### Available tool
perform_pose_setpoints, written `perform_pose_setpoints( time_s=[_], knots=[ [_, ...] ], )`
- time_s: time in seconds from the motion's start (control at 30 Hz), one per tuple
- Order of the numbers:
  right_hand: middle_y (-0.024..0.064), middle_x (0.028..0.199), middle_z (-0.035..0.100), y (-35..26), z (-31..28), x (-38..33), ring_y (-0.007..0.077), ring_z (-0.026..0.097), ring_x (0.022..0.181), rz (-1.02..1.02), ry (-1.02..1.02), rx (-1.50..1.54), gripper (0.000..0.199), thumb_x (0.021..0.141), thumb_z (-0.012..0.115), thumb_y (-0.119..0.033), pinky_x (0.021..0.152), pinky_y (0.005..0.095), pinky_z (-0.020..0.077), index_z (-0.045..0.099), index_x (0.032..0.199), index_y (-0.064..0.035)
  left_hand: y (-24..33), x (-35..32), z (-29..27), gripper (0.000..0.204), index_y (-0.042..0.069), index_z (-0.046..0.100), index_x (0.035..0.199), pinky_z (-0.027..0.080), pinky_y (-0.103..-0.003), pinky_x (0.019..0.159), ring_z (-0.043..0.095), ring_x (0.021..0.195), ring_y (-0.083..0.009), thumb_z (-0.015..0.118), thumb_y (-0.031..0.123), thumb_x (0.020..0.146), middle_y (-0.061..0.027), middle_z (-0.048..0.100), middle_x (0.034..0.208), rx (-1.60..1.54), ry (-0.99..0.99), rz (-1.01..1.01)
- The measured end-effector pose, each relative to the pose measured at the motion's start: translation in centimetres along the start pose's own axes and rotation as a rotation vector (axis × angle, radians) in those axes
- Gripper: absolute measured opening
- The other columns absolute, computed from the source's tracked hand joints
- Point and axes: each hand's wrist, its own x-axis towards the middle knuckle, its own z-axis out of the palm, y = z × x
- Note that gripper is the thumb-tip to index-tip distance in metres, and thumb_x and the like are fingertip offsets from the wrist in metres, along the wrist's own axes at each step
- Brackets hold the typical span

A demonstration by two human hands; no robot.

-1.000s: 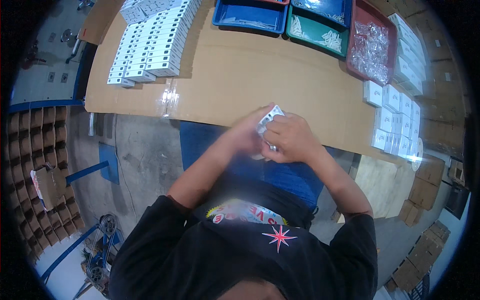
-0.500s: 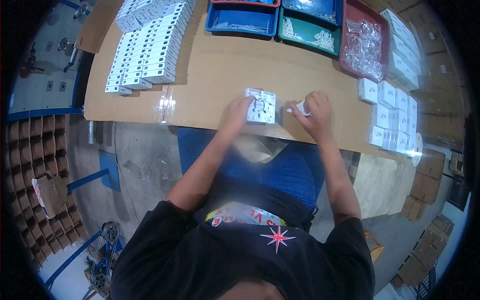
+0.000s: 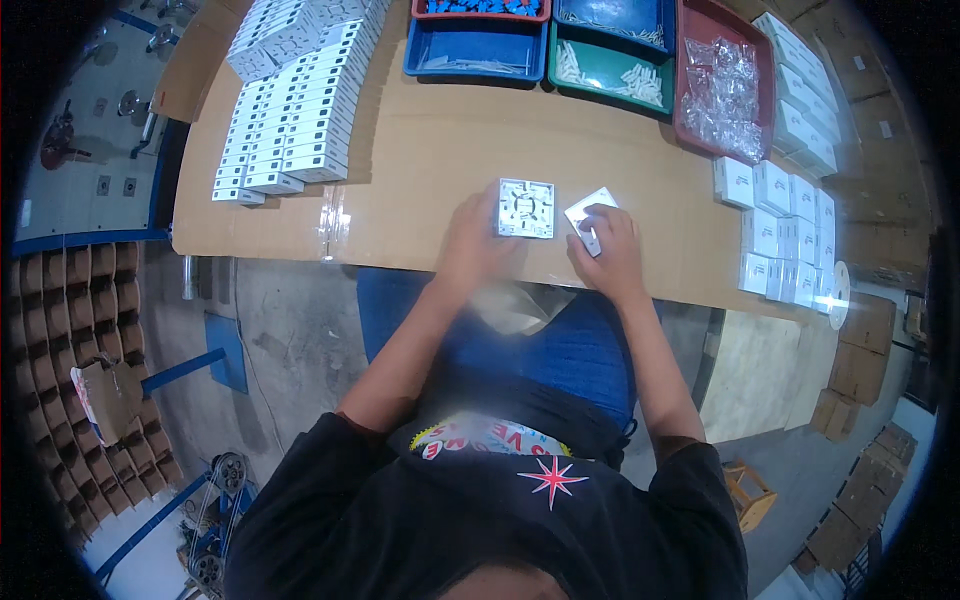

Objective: Assembling small boxes, inserting components, and stacking completed boxes at a workbench.

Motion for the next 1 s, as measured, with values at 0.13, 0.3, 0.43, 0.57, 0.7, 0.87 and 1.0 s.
perform_pose_setpoints(
  time_s=[0.13,0.3,0.43,0.57,0.7,0.87,1.0],
  knots=[
    [0.0072,0.116,0.066,-0.1,0.0,-0.2,0.0298,0.060,0.110,0.061,-0.003,0.020,0.021,0.081,0.077,-0.017,0.097,0.0440,0.0441,0.065,0.095,-0.0071,1.7,0.3,-0.7,0.081,0.006,0.049,0.149,0.043,-0.045,0.106,0.052,0.119,-0.0361,0.084,0.022,0.078,-0.0183,0.053,0.130,0.286,0.014,-0.033],
    [0.0080,0.113,0.067,1.1,-0.1,0.3,0.0303,0.061,0.108,0.060,0.051,0.050,0.018,0.082,0.076,-0.013,0.094,0.0438,0.0453,0.065,0.095,-0.0068,0.9,0.0,-0.8,0.080,0.008,0.051,0.148,0.041,-0.045,0.108,0.051,0.123,-0.0347,0.085,0.025,0.078,-0.0178,0.051,0.132,0.257,0.012,-0.042],
    [0.0114,0.104,0.068,5.1,-1.5,2.5,0.0321,0.064,0.099,0.276,0.211,0.124,0.012,0.085,0.072,-0.009,0.085,0.0425,0.0492,0.066,0.094,-0.0047,1.0,0.1,-0.6,0.083,0.004,0.049,0.148,0.043,-0.044,0.107,0.051,0.123,-0.0334,0.086,0.024,0.077,-0.0171,0.052,0.131,0.217,0.023,-0.021],
    [0.0148,0.097,0.069,9.4,-4.2,6.9,0.0337,0.066,0.092,0.375,0.391,0.048,0.011,0.089,0.069,-0.010,0.080,0.0433,0.0510,0.066,0.096,-0.0021,-1.1,-0.5,-1.1,0.084,0.001,0.047,0.148,0.046,-0.041,0.105,0.053,0.121,-0.0313,0.086,0.019,0.076,-0.0164,0.054,0.132,0.113,0.020,0.067],
    [0.0174,0.094,0.069,14.4,-7.3,10.1,0.0351,0.067,0.089,0.510,0.477,-0.040,0.015,0.091,0.067,-0.013,0.079,0.0454,0.0519,0.067,0.100,-0.0012,-1.9,-1.0,-1.3,0.079,0.001,0.049,0.146,0.048,-0.038,0.101,0.056,0.114,-0.0273,0.085,0.011,0.076,-0.0142,0.057,0.130,-0.061,0.025,0.108],
    [0.0168,0.098,0.069,20.2,-8.4,11.3,0.0346,0.067,0.095,0.621,0.404,-0.139,0.020,0.088,0.069,-0.015,0.084,0.0475,0.0522,0.070,0.105,-0.0037,-1.8,-1.1,-1.0,0.065,0.001,0.056,0.139,0.049,-0.035,0.097,0.058,0.105,-0.0240,0.081,0.008,0.079,-0.0111,0.063,0.123,-0.144,0.062,0.047],
    [0.0129,0.107,0.066,22.6,-7.6,11.6,0.0339,0.062,0.107,0.542,0.357,-0.418,0.031,0.081,0.074,-0.015,0.092,0.0489,0.0497,0.069,0.111,-0.0074,-1.8,-1.1,-0.6,0.060,0.002,0.056,0.139,0.048,-0.035,0.095,0.058,0.103,-0.0215,0.078,0.008,0.083,-0.0103,0.064,0.120,-0.055,0.103,0.082]
  ],
)
